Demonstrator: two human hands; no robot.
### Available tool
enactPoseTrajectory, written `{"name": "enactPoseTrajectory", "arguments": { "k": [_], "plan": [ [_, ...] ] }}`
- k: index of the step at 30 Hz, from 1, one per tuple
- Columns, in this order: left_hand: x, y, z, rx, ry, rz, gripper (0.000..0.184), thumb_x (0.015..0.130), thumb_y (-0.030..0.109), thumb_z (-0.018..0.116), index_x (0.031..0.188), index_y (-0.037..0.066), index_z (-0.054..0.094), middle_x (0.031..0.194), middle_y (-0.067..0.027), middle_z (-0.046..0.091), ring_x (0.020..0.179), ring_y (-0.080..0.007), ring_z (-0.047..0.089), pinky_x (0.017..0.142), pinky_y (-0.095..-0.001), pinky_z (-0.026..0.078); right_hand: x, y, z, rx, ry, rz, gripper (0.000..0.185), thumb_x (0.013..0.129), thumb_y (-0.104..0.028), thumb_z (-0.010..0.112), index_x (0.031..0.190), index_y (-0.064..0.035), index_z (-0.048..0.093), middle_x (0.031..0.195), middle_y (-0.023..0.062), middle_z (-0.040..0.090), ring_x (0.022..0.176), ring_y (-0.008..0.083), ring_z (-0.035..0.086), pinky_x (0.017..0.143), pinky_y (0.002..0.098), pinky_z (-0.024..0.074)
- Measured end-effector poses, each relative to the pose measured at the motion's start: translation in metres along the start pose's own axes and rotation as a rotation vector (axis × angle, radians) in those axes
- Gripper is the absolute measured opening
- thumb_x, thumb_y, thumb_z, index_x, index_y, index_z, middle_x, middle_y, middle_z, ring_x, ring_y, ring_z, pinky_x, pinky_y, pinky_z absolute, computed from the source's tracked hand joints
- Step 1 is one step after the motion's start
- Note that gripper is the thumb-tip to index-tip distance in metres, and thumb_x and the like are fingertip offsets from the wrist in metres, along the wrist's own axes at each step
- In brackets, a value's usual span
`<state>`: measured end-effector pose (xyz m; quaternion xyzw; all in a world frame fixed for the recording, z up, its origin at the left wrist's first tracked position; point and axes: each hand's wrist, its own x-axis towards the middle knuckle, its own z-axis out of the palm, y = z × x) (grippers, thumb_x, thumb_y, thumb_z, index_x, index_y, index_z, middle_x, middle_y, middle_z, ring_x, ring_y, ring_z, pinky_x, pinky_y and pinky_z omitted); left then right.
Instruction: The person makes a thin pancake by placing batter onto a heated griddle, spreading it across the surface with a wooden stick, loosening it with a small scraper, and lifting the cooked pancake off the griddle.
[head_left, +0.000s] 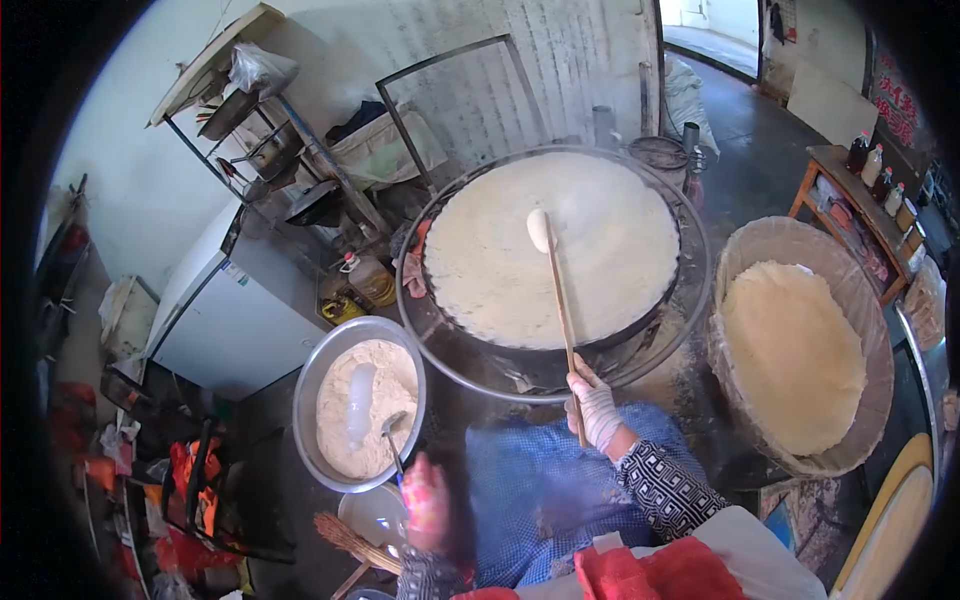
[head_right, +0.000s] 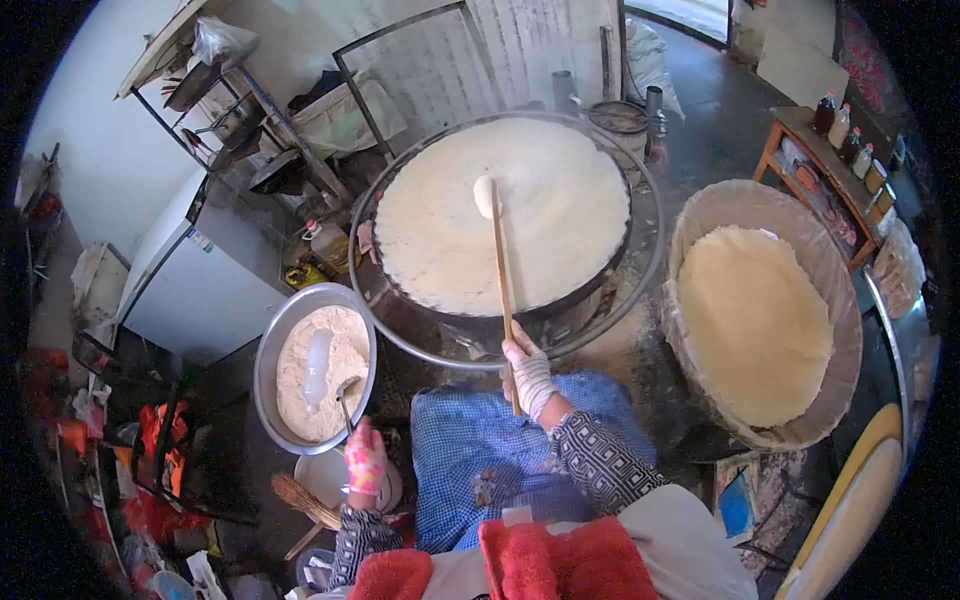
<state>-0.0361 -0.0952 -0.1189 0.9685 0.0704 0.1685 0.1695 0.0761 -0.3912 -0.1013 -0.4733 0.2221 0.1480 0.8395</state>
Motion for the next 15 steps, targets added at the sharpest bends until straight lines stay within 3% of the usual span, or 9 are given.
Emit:
{"name": "enactPoseTrajectory", "arguments": {
  "k": [1,2,4,5,7,10,12,15],
  "plan": [
    [-0.001,-0.040,0.017,0.264,-0.119,-0.115,0.046,0.084,0.016,0.054,0.125,-0.002,0.045,0.107,-0.0226,0.057,0.106,-0.0340,0.052,0.088,-0.0434,0.043,0.004,0.004,-0.005,0.188,-0.100,0.036,0.044,0.090,-0.021,0.053,0.133,-0.0292,0.042,0.048,0.0002,0.042,0.034,0.0120,0.038,0.031,0.0279,0.0325],
    [-0.007,-0.065,0.030,0.268,-0.119,-0.116,0.046,0.084,0.016,0.054,0.125,-0.002,0.045,0.107,-0.0226,0.057,0.106,-0.0340,0.052,0.088,-0.0434,0.043,0.005,0.008,-0.008,0.375,-0.197,0.072,0.045,0.090,-0.021,0.053,0.133,-0.0292,0.042,0.048,0.0002,0.042,0.033,0.0125,0.037,0.031,0.0281,0.0321],
    [-0.012,-0.088,0.042,0.631,-0.299,-0.276,0.062,0.083,0.013,0.049,0.139,0.005,0.025,0.118,-0.0268,0.052,0.099,-0.0391,0.057,0.082,-0.0437,0.048,-0.012,0.008,-0.004,0.478,-0.221,0.032,0.045,0.090,-0.021,0.053,0.133,-0.0277,0.042,0.046,0.0001,0.042,0.032,0.0130,0.037,0.029,0.0279,0.0328],
    [-0.013,-0.092,0.042,0.630,-0.301,-0.277,0.062,0.083,0.013,0.049,0.139,0.005,0.025,0.118,-0.0268,0.052,0.099,-0.0391,0.057,0.082,-0.0437,0.048,-0.021,0.013,-0.004,0.412,-0.164,-0.095,0.042,0.092,-0.022,0.050,0.132,-0.0289,0.042,0.047,0.0000,0.043,0.032,0.0122,0.038,0.030,0.0271,0.0325],
    [-0.009,-0.079,0.025,0.364,-0.572,-0.605,0.071,0.081,0.009,0.046,0.143,0.007,0.013,0.123,-0.0297,0.046,0.106,-0.0389,0.055,0.088,-0.0417,0.047,-0.023,0.019,-0.007,0.343,0.000,-0.217,0.039,0.093,-0.023,0.049,0.131,-0.0294,0.043,0.046,-0.0004,0.043,0.032,0.0111,0.039,0.030,0.0263,0.0330],
    [-0.008,-0.074,0.013,0.280,-0.527,-0.677,0.070,0.080,0.006,0.044,0.143,0.006,0.014,0.118,-0.0316,0.049,0.102,-0.0396,0.056,0.086,-0.0405,0.047,-0.010,0.015,-0.020,0.190,0.069,-0.113,0.039,0.092,-0.022,0.052,0.130,-0.0287,0.045,0.046,0.0006,0.043,0.032,0.0120,0.039,0.030,0.0269,0.0331],
    [-0.029,-0.120,0.035,0.230,-0.418,-0.616,0.068,0.080,0.004,0.045,0.142,0.006,0.017,0.114,-0.0308,0.052,0.099,-0.0385,0.058,0.084,-0.0407,0.047,-0.004,0.010,-0.021,0.141,0.015,-0.099,0.040,0.090,-0.022,0.054,0.128,-0.0290,0.047,0.046,0.0012,0.043,0.032,0.0125,0.040,0.030,0.0274,0.0331],
    [-0.041,-0.131,0.037,0.034,-0.209,-0.582,0.055,0.083,0.006,0.045,0.136,0.002,0.032,0.108,-0.0223,0.057,0.093,-0.0361,0.059,0.081,-0.0415,0.047,0.000,0.000,-0.012,0.082,0.009,-0.042,0.041,0.089,-0.021,0.056,0.128,-0.0301,0.048,0.046,0.0007,0.042,0.033,0.0124,0.039,0.031,0.0277,0.0322]
  ]
}}
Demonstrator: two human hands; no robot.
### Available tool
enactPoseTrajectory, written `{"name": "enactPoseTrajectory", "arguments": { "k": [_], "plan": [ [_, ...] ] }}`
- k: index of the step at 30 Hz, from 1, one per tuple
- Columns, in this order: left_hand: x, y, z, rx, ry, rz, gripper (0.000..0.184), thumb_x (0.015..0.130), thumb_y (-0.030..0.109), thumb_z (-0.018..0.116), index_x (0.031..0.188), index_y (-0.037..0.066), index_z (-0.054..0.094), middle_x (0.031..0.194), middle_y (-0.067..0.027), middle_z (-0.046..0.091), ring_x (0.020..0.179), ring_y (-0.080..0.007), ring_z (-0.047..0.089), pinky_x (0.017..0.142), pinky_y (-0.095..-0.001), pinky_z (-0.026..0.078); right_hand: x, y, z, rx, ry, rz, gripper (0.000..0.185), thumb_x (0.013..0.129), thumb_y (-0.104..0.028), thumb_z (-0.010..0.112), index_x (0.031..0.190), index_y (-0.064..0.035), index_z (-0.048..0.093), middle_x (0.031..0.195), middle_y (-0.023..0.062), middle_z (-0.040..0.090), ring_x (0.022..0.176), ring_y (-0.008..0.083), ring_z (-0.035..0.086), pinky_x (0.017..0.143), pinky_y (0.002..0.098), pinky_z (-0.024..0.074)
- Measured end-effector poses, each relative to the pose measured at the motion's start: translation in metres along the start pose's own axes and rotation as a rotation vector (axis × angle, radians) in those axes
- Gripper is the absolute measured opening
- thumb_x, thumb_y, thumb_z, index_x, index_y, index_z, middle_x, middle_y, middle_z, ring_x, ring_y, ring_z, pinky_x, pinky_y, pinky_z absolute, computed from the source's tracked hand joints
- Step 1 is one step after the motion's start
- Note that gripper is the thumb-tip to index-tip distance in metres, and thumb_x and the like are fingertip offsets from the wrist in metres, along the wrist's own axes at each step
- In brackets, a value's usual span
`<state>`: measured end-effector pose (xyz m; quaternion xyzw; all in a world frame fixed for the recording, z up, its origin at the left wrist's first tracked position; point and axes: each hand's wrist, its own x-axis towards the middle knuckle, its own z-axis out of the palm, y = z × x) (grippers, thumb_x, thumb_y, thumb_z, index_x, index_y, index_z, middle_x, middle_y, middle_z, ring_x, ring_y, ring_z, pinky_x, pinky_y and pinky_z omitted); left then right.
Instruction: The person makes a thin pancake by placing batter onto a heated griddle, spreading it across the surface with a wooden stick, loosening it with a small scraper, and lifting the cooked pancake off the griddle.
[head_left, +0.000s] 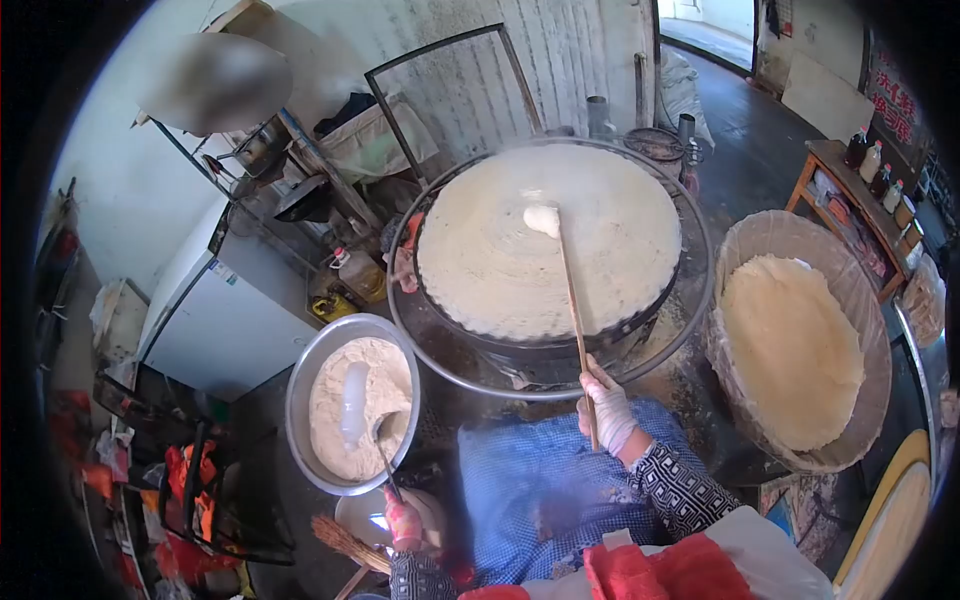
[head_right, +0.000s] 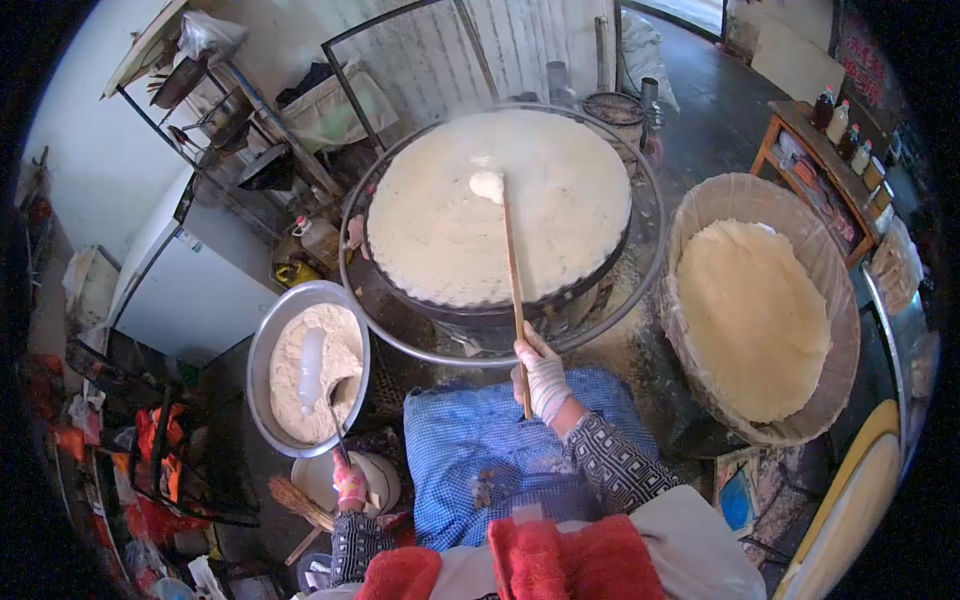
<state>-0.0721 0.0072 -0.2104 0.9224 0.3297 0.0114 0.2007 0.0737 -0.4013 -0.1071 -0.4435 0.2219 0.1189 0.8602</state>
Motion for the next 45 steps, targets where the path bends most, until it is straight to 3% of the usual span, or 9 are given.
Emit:
{"name": "enactPoseTrajectory", "arguments": {
  "k": [5,8,14,22,28,33,37,41,45],
  "plan": [
    [-0.043,-0.003,-0.005,-0.256,0.342,0.262,0.057,0.083,0.003,0.044,0.138,0.003,0.030,0.093,-0.0101,0.061,0.075,-0.0236,0.060,0.068,-0.0348,0.048,0.006,0.004,0.006,0.040,-0.074,0.070,0.043,0.089,-0.019,0.056,0.130,-0.0246,0.046,0.047,0.0007,0.043,0.032,0.0126,0.041,0.030,0.0283,0.0343],
    [-0.070,0.074,-0.059,-1.003,0.117,-0.255,0.056,0.086,0.006,0.046,0.138,0.005,0.029,0.071,0.0016,0.047,0.049,-0.0046,0.037,0.043,-0.0196,0.033,0.009,0.014,0.020,0.027,-0.069,0.097,0.040,0.089,-0.020,0.056,0.127,-0.0293,0.048,0.046,-0.0005,0.041,0.032,0.0118,0.038,0.030,0.0272,0.0316],
    [-0.042,0.165,-0.093,-1.342,-0.159,-0.023,0.061,0.084,0.004,0.050,0.140,0.006,0.025,0.068,0.0041,0.042,0.050,-0.0040,0.037,0.042,-0.0171,0.030,0.021,0.017,0.023,0.271,-0.179,0.136,0.036,0.092,-0.022,0.051,0.127,-0.0306,0.047,0.049,0.0007,0.044,0.033,0.0112,0.038,0.031,0.0265,0.0316],
    [-0.001,0.327,-0.043,-1.265,-0.518,0.273,0.063,0.086,0.006,0.051,0.143,0.011,0.023,0.069,0.0030,0.043,0.050,-0.0045,0.041,0.043,-0.0185,0.034,-0.062,0.029,-0.006,0.338,-0.109,-0.063,0.040,0.090,-0.016,0.052,0.129,-0.0219,0.046,0.048,0.0001,0.042,0.033,0.0115,0.039,0.029,0.0265,0.0349],
    [0.003,0.367,0.032,-0.657,-0.259,0.584,0.058,0.088,0.007,0.050,0.141,0.019,0.030,0.057,0.0041,0.044,0.042,-0.0075,0.035,0.039,-0.0253,0.032,-0.073,0.054,-0.011,0.259,-0.046,0.071,0.044,0.090,-0.023,0.053,0.132,-0.0247,0.042,0.055,0.0002,0.045,0.036,0.0106,0.040,0.032,0.0256,0.0340],
    [-0.036,0.396,0.016,-1.082,-0.723,0.132,0.060,0.090,0.008,0.049,0.142,0.017,0.022,0.071,-0.0039,0.049,0.048,-0.0112,0.044,0.039,-0.0250,0.039,-0.052,0.036,0.007,0.214,-0.159,0.125,0.045,0.091,-0.027,0.053,0.134,-0.0273,0.041,0.056,-0.0020,0.045,0.037,0.0101,0.039,0.034,0.0248,0.0320],
    [-0.025,0.406,-0.006,-1.325,-0.897,0.059,0.011,0.090,0.009,0.050,0.097,0.005,0.043,0.069,-0.0039,0.050,0.051,-0.0116,0.048,0.041,-0.0230,0.041,-0.031,0.021,0.002,0.093,-0.241,0.057,0.043,0.089,-0.021,0.056,0.131,-0.0158,0.047,0.063,-0.0040,0.051,0.047,0.0053,0.046,0.040,0.0218,0.0361],
    [0.032,0.361,-0.032,-2.231,-1.506,-0.066,0.006,0.088,0.002,0.050,0.089,0.000,0.045,0.073,-0.0012,0.046,0.055,-0.0062,0.040,0.044,-0.0163,0.036,-0.049,-0.019,-0.011,-0.109,-0.206,0.047,0.041,0.089,-0.017,0.055,0.129,-0.0147,0.047,0.049,-0.0045,0.039,0.034,0.0051,0.035,0.029,0.0213,0.0276],
    [-0.007,0.304,-0.108,-2.028,-0.784,-0.118,0.010,0.092,0.009,0.046,0.085,0.002,0.042,0.069,0.0006,0.039,0.051,-0.0041,0.036,0.041,-0.0160,0.031,-0.030,-0.050,-0.053,-0.043,0.095,-0.163,0.045,0.089,-0.019,0.055,0.132,-0.0181,0.044,0.049,-0.0016,0.043,0.034,0.0073,0.038,0.028,0.0219,0.0288]
  ]
}}
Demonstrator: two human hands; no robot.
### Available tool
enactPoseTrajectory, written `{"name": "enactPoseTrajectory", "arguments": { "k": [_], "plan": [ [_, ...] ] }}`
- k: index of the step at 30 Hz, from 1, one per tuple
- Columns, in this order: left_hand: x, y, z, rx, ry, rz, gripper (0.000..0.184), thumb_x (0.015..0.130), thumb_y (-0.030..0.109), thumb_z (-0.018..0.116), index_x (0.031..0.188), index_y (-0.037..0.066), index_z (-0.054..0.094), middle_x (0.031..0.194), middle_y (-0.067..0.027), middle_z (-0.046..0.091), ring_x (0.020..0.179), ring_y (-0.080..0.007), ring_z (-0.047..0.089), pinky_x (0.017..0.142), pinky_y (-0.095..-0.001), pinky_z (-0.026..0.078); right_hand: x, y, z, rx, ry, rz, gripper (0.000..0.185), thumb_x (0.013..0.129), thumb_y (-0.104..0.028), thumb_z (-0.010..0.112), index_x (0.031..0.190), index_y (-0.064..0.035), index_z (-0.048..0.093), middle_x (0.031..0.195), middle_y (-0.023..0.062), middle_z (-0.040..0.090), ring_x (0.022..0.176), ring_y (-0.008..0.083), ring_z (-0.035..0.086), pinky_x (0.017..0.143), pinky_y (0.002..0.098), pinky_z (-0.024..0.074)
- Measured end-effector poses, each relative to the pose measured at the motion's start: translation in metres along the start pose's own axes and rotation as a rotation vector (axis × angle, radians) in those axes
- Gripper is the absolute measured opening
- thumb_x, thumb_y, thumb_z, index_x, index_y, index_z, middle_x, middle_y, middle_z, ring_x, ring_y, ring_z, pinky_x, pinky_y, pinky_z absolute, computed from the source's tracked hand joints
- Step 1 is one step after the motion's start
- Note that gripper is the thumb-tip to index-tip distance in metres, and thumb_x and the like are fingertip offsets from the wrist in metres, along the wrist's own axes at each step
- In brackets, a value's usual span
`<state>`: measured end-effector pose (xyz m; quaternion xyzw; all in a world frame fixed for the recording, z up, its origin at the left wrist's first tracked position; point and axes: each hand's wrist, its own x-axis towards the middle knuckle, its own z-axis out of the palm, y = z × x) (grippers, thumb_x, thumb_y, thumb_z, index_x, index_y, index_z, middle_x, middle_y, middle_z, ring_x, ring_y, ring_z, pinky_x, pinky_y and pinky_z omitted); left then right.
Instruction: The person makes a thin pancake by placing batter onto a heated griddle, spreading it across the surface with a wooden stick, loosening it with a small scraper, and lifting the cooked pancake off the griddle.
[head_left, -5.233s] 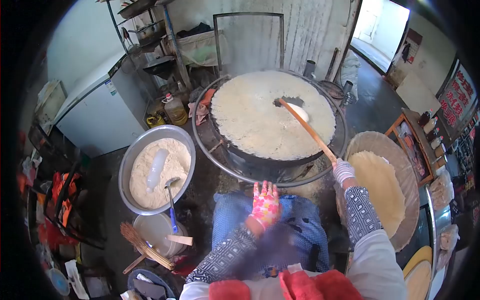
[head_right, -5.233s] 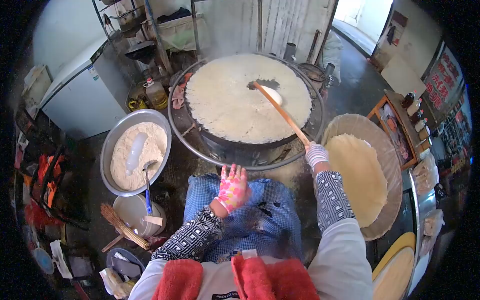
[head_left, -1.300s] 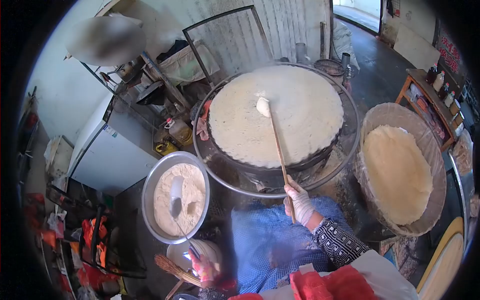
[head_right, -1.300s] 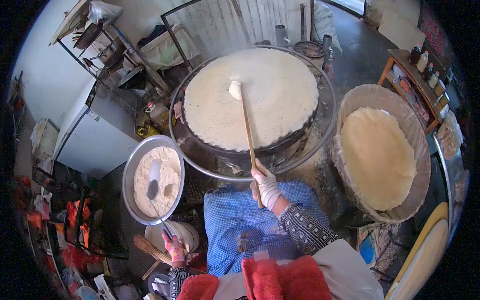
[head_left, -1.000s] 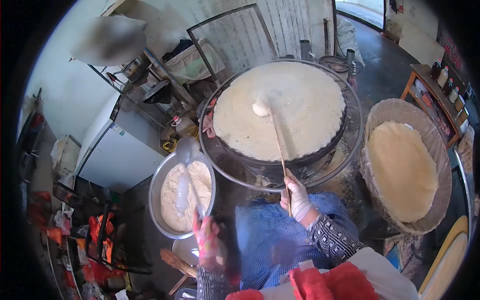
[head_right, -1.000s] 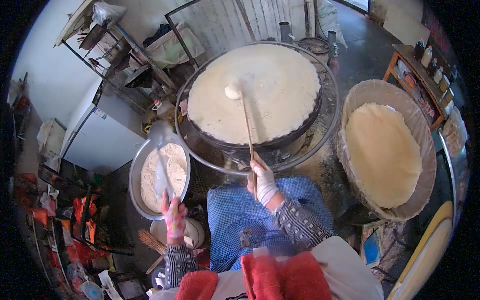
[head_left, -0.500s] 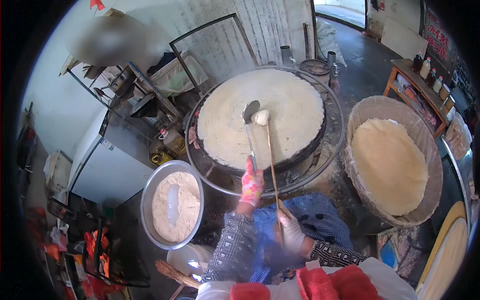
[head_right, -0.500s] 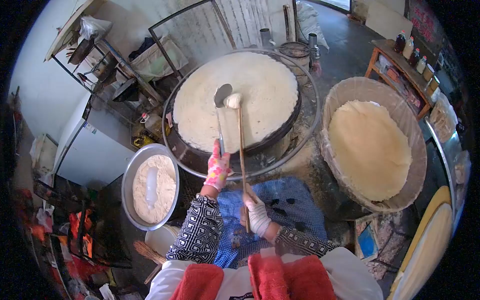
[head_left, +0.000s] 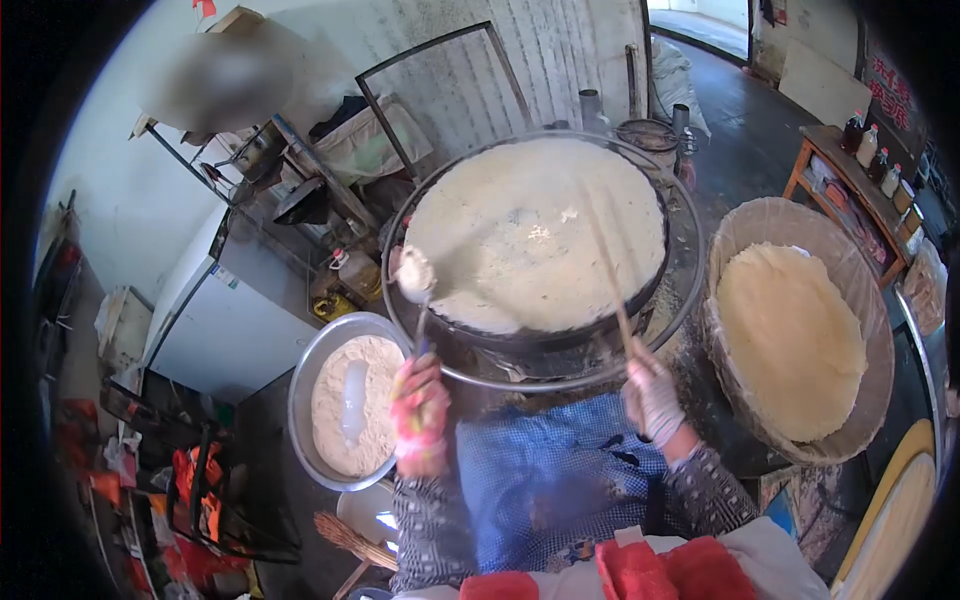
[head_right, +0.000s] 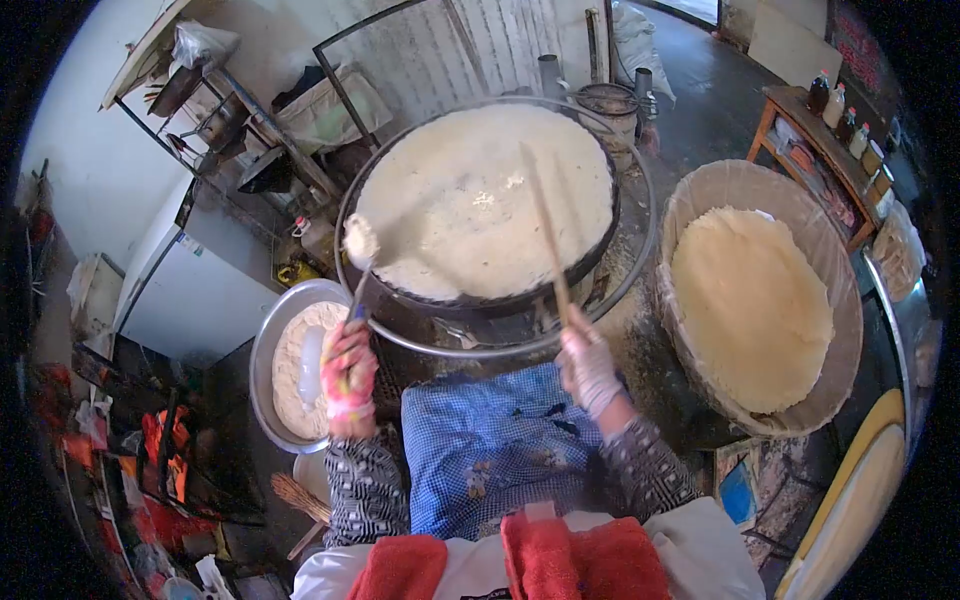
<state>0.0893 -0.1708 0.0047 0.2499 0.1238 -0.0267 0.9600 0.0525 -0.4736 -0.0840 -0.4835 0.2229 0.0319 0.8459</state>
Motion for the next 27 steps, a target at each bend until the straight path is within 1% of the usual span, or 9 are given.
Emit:
{"name": "enactPoseTrajectory", "arguments": {
  "k": [2,12,14,16,18,19,20,23,27],
  "plan": [
    [-0.023,0.020,-0.047,-0.425,-0.312,-0.308,0.014,0.093,0.013,0.046,0.089,0.000,0.045,0.068,-0.0004,0.041,0.048,-0.0048,0.036,0.040,-0.0151,0.031,0.032,0.008,-0.033,-0.061,-0.053,0.104,0.044,0.090,-0.022,0.054,0.132,-0.0276,0.044,0.052,-0.0005,0.047,0.034,0.0084,0.036,0.030,0.0241,0.0278],
    [-0.085,0.070,-0.249,0.089,0.366,-0.095,0.004,0.085,0.004,0.051,0.083,0.002,0.049,0.067,-0.0041,0.048,0.047,-0.0057,0.039,0.038,-0.0178,0.033,0.033,-0.022,-0.039,0.119,-0.301,0.315,0.041,0.087,-0.015,0.054,0.126,-0.0268,0.050,0.054,-0.0029,0.042,0.036,0.0064,0.033,0.033,0.0223,0.0250],
    [-0.088,0.067,-0.273,0.254,0.567,-0.094,0.007,0.085,0.005,0.052,0.081,0.003,0.048,0.063,-0.0039,0.046,0.044,-0.0058,0.037,0.036,-0.0170,0.035,0.050,-0.028,-0.047,-0.428,-0.217,0.239,0.042,0.088,-0.014,0.053,0.129,-0.0255,0.049,0.070,0.0050,0.059,0.048,0.0139,0.051,0.039,0.0286,0.0408],
    [-0.089,0.068,-0.282,0.156,0.506,-0.101,0.005,0.083,0.006,0.054,0.082,0.003,0.050,0.066,-0.0055,0.050,0.045,-0.0085,0.042,0.038,-0.0206,0.040,0.081,-0.040,-0.063,-1.284,-0.146,-0.347,0.047,0.083,-0.020,0.059,0.129,-0.0213,0.048,0.106,0.0176,0.063,0.099,0.0272,0.060,0.092,0.0319,0.0427],
    [-0.088,0.065,-0.272,0.676,0.551,-0.045,0.009,0.082,0.010,0.057,0.086,0.004,0.052,0.072,-0.0074,0.054,0.049,-0.0125,0.049,0.041,-0.0254,0.044,0.092,-0.075,-0.042,-1.557,0.079,-0.476,0.047,0.083,-0.020,0.056,0.129,-0.0210,0.047,0.107,0.0226,0.059,0.098,0.0363,0.059,0.087,0.0387,0.0459],
    [-0.085,0.065,-0.280,0.909,0.640,0.021,0.035,0.081,0.010,0.059,0.114,0.000,0.051,0.094,-0.0148,0.058,0.075,-0.0233,0.059,0.059,-0.0338,0.051,0.098,-0.095,-0.029,-1.572,0.173,-0.409,0.045,0.083,-0.018,0.054,0.128,-0.0194,0.047,0.106,0.0240,0.059,0.098,0.0376,0.058,0.084,0.0416,0.0464],
    [-0.084,0.067,-0.291,0.905,0.639,0.023,0.035,0.081,0.010,0.059,0.114,0.000,0.051,0.094,-0.0148,0.058,0.075,-0.0233,0.059,0.059,-0.0338,0.051,0.126,-0.098,-0.036,-1.544,0.272,-0.430,0.044,0.084,-0.017,0.053,0.127,-0.0176,0.048,0.103,0.0202,0.062,0.093,0.0336,0.061,0.081,0.0406,0.0474],
    [-0.093,0.067,-0.249,1.795,0.800,0.393,0.052,0.082,0.020,0.058,0.128,0.001,0.042,0.125,-0.0262,0.043,0.118,-0.0371,0.041,0.099,-0.0424,0.033,0.174,-0.066,-0.041,-0.931,0.071,-0.247,0.038,0.083,-0.015,0.052,0.120,-0.0111,0.054,0.084,0.0086,0.064,0.074,0.0229,0.060,0.069,0.0356,0.0487],
    [-0.098,0.056,-0.210,1.878,0.697,0.659,0.050,0.078,0.013,0.060,0.125,0.001,0.045,0.123,-0.0246,0.044,0.113,-0.0383,0.044,0.096,-0.0434,0.036,0.108,-0.014,0.054,-0.832,-0.109,-0.007,0.034,0.084,-0.015,0.051,0.116,-0.0117,0.057,0.073,0.0067,0.060,0.060,0.0184,0.054,0.055,0.0306,0.0459]
  ]
}}
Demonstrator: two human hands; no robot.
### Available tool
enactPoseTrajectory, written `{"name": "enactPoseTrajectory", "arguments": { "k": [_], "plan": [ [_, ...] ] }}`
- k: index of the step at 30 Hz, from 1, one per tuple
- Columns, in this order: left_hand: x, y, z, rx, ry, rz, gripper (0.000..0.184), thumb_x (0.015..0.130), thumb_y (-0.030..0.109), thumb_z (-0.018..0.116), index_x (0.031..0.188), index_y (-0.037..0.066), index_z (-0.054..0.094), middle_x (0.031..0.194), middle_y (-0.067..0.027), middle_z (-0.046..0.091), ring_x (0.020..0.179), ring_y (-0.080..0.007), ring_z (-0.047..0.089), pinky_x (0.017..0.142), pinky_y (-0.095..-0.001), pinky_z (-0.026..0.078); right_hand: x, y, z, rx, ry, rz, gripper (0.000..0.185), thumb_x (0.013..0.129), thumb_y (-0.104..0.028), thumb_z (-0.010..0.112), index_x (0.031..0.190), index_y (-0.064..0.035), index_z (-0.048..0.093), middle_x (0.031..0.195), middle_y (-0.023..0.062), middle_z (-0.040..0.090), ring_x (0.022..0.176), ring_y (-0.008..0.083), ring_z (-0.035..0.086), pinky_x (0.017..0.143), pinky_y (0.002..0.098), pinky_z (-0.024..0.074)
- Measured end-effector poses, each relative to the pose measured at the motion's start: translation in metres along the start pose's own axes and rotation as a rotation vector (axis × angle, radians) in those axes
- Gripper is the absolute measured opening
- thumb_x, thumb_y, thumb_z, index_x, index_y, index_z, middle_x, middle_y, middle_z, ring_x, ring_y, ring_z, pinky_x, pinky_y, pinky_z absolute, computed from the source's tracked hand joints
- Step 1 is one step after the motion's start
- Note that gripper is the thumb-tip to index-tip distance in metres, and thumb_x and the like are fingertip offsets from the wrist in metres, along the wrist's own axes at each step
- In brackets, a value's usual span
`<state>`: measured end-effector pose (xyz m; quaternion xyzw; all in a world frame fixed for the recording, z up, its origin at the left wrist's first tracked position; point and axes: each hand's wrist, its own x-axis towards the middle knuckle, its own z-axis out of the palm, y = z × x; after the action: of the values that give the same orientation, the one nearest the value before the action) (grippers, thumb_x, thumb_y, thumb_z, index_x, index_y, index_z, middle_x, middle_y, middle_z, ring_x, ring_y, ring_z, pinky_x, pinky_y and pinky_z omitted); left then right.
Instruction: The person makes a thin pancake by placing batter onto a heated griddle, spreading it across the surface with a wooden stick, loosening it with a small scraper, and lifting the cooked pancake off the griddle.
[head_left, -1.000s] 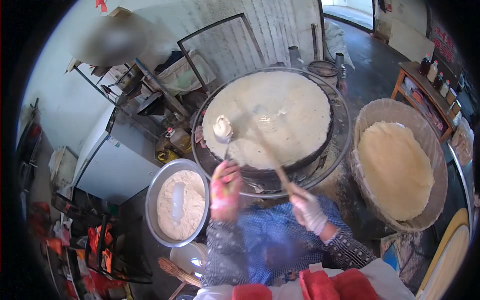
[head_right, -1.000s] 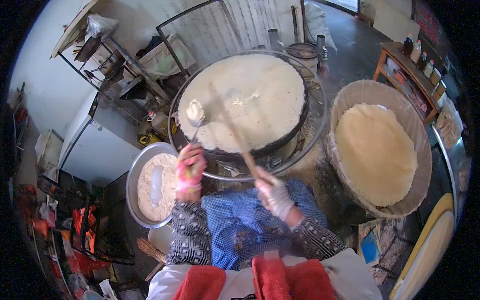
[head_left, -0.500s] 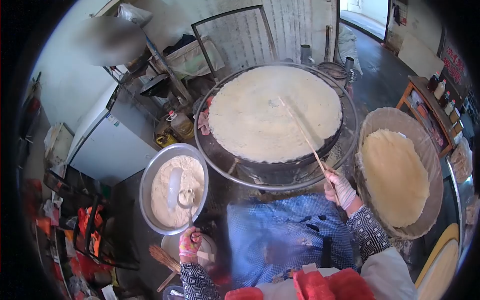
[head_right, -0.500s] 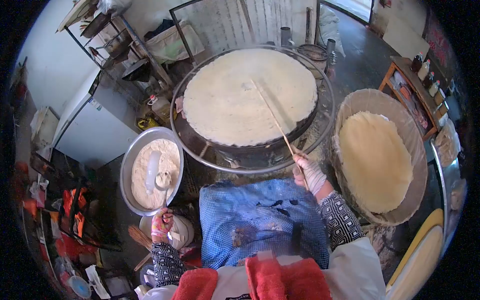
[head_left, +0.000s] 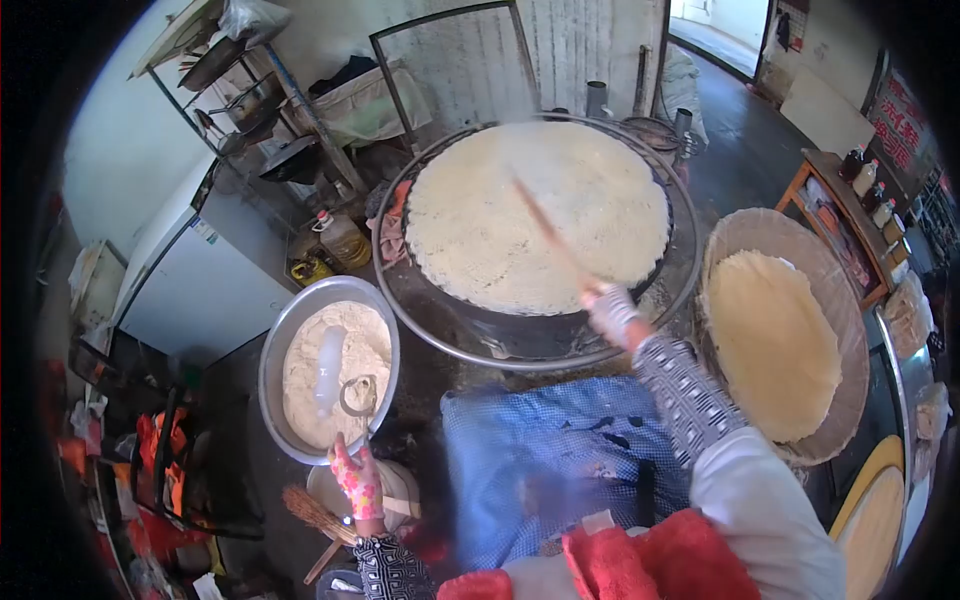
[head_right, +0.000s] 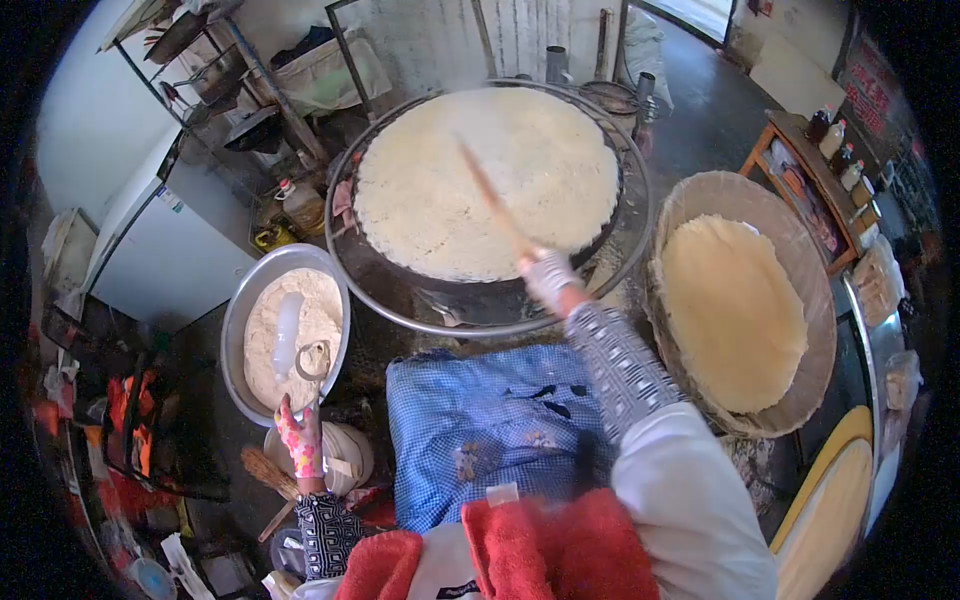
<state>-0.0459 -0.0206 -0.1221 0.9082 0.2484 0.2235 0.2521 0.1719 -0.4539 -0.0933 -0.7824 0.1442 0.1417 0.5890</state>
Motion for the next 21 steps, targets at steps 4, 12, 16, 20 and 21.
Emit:
{"name": "enactPoseTrajectory", "arguments": {
  "k": [4,12,16,20,21],
  "plan": [
    [0.013,0.045,0.045,-0.089,-0.047,0.304,0.051,0.071,0.000,0.057,0.122,0.002,0.048,0.115,-0.0234,0.048,0.106,-0.0386,0.047,0.092,-0.0447,0.038,-0.015,0.012,0.069,-0.080,-0.071,-0.182,0.041,0.085,-0.015,0.053,0.126,-0.0137,0.052,0.076,0.0077,0.062,0.059,0.0174,0.054,0.057,0.0320,0.0470],
    [0.026,0.154,0.122,-0.011,-0.157,0.758,0.055,0.059,0.002,0.058,0.114,0.005,0.052,0.116,-0.0187,0.048,0.111,-0.0378,0.043,0.092,-0.0473,0.037,-0.088,-0.003,0.087,0.405,-0.277,0.035,0.045,0.088,-0.018,0.055,0.132,-0.0199,0.046,0.057,-0.0010,0.048,0.037,0.0075,0.037,0.032,0.0221,0.0288],
    [0.054,0.148,0.150,0.197,-0.106,0.899,0.046,0.062,0.006,0.061,0.108,0.009,0.055,0.109,-0.0150,0.052,0.110,-0.0353,0.045,0.100,-0.0499,0.029,-0.048,0.011,0.059,-0.304,-0.072,-0.246,0.041,0.090,-0.020,0.051,0.130,-0.0141,0.047,0.076,0.0109,0.061,0.057,0.0196,0.058,0.049,0.0306,0.0467],
    [0.053,0.150,0.175,0.427,-0.530,0.866,0.023,0.064,0.012,0.063,0.086,0.011,0.057,0.087,-0.0113,0.057,0.101,-0.0338,0.052,0.102,-0.0560,0.024,0.000,0.001,0.004,-1.054,0.002,-0.080,0.038,0.093,-0.018,0.040,0.131,-0.0175,0.042,0.098,0.0208,0.064,0.088,0.0302,0.064,0.079,0.0414,0.0498],
    [0.054,0.142,0.183,0.348,-0.471,0.873,0.022,0.063,0.015,0.064,0.084,0.011,0.059,0.087,-0.0111,0.057,0.098,-0.0337,0.053,0.102,-0.0571,0.023,-0.002,0.004,-0.017,-1.202,0.036,-0.172,0.040,0.092,-0.015,0.039,0.132,-0.0190,0.039,0.099,0.0204,0.064,0.089,0.0302,0.064,0.082,0.0425,0.0485]
  ]
}}
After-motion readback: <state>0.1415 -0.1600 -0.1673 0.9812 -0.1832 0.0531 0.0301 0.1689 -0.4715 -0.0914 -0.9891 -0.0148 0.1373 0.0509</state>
